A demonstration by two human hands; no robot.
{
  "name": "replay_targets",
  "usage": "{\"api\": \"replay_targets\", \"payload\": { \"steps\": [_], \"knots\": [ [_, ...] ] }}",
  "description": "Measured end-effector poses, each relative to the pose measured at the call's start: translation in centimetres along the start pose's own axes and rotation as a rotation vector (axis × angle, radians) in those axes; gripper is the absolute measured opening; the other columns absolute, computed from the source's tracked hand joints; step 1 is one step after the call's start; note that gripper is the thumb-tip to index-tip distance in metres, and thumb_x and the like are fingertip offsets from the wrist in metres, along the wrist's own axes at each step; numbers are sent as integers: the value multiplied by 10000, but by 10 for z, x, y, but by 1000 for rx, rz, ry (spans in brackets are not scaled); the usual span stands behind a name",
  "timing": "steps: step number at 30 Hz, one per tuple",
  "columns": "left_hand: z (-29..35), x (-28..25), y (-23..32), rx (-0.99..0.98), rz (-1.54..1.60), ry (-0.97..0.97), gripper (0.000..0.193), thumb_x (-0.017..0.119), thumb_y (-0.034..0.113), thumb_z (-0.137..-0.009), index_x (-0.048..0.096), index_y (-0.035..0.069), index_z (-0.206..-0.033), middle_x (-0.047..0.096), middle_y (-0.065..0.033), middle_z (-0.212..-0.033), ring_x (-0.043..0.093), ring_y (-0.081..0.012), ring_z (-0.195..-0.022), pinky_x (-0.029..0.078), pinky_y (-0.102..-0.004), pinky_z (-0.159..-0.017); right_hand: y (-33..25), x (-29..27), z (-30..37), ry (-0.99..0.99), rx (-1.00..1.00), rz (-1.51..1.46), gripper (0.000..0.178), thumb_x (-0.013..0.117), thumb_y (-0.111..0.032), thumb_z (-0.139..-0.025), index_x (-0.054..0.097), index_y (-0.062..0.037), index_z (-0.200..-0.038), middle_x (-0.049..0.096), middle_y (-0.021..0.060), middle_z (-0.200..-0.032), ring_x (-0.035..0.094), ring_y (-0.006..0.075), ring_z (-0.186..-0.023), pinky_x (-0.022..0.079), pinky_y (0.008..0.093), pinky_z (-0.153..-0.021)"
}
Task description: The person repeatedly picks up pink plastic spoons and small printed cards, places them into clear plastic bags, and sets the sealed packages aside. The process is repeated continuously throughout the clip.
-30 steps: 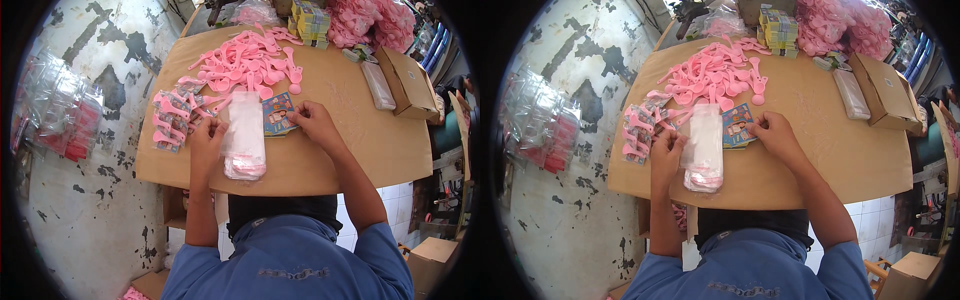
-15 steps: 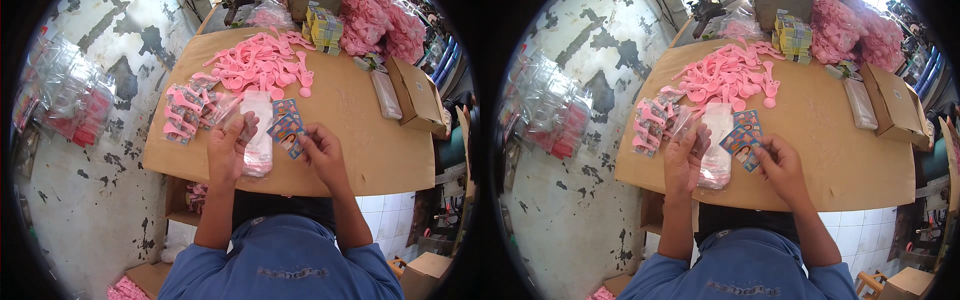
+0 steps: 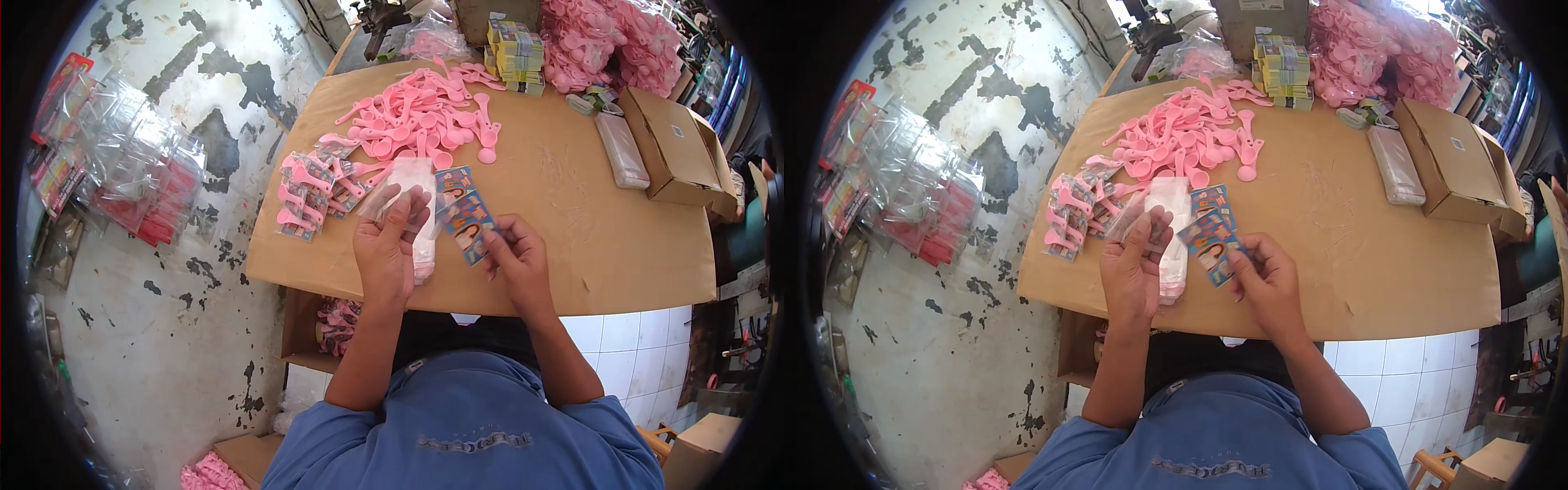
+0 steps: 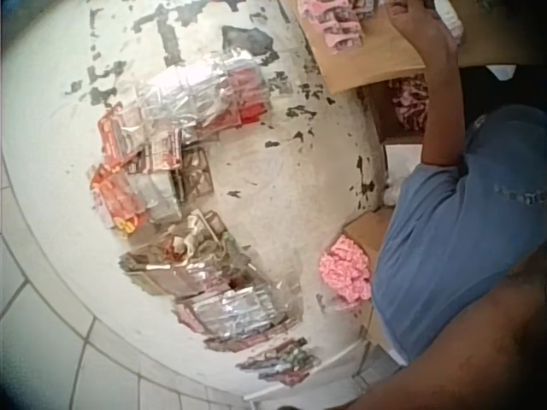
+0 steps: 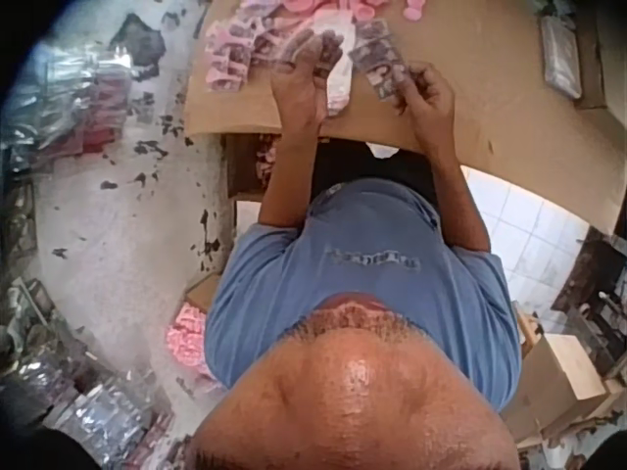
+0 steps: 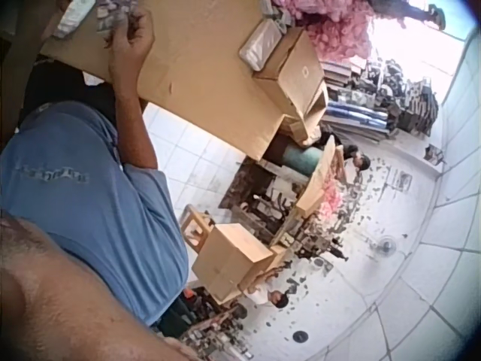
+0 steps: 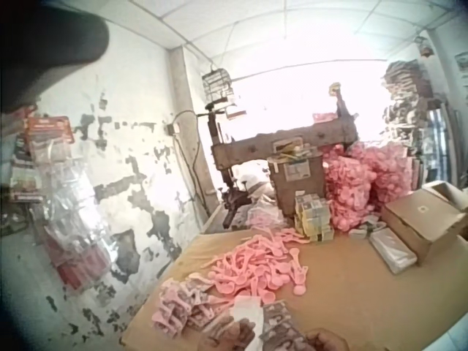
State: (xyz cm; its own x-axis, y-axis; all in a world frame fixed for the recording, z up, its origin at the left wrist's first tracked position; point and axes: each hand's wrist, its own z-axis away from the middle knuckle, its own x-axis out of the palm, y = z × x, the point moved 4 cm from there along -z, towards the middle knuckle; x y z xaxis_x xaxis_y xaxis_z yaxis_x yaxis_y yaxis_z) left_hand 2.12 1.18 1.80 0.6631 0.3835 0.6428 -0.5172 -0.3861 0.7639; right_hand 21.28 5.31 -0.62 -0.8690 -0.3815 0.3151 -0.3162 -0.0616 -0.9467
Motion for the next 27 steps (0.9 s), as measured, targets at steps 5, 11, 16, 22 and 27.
{"api": "replay_targets", "payload": {
  "steps": [5, 11, 16, 22, 27],
  "knots": [
    [11, 11, -11, -4, -33, -7, 323, 634, 66, -1011, 547, -5, -1314, 666, -234, -1262, 689, -258, -1143, 586, -376, -988, -5, 8, 4, 5, -34, -13, 179, 636, -137, -1026, 626, 10, -1127, 633, 8, -798, 579, 43, -624, 460, 199, -537],
    [14, 22, -13, -31, -26, -64, 279, 625, 60, -1019, 529, -24, -1267, 698, -239, -1196, 712, -242, -1073, 606, -337, -899, -8, -7, -1, -130, 48, 167, 217, 656, -119, -1009, 624, 0, -1188, 651, 23, -826, 604, 52, -649, 495, 209, -559],
    [13, 18, -27, -62, -15, -140, 246, 631, 57, -1016, 558, -31, -1234, 722, -203, -1121, 726, -198, -988, 608, -322, -854, -17, -5, -7, -130, 30, 21, 269, 693, -94, -980, 596, 5, -1211, 668, 48, -897, 644, 81, -719, 535, 224, -624],
    [16, 30, -36, -66, -7, -115, 240, 653, 84, -1007, 594, 14, -1229, 715, -111, -1120, 719, -163, -961, 614, -306, -780, -3, -3, -7, 36, 13, -62, 232, 708, -61, -961, 546, -14, -1121, 677, 75, -947, 679, 111, -808, 563, 252, -682],
    [22, 29, -48, -97, 46, -125, 255, 656, 90, -1008, 610, 23, -1249, 716, -80, -1137, 703, -143, -1000, 587, -290, -834, -1, 13, -12, 54, -103, -242, 213, 713, -97, -969, 560, -32, -1102, 670, 54, -948, 654, 93, -804, 537, 240, -708]
  ]
}}
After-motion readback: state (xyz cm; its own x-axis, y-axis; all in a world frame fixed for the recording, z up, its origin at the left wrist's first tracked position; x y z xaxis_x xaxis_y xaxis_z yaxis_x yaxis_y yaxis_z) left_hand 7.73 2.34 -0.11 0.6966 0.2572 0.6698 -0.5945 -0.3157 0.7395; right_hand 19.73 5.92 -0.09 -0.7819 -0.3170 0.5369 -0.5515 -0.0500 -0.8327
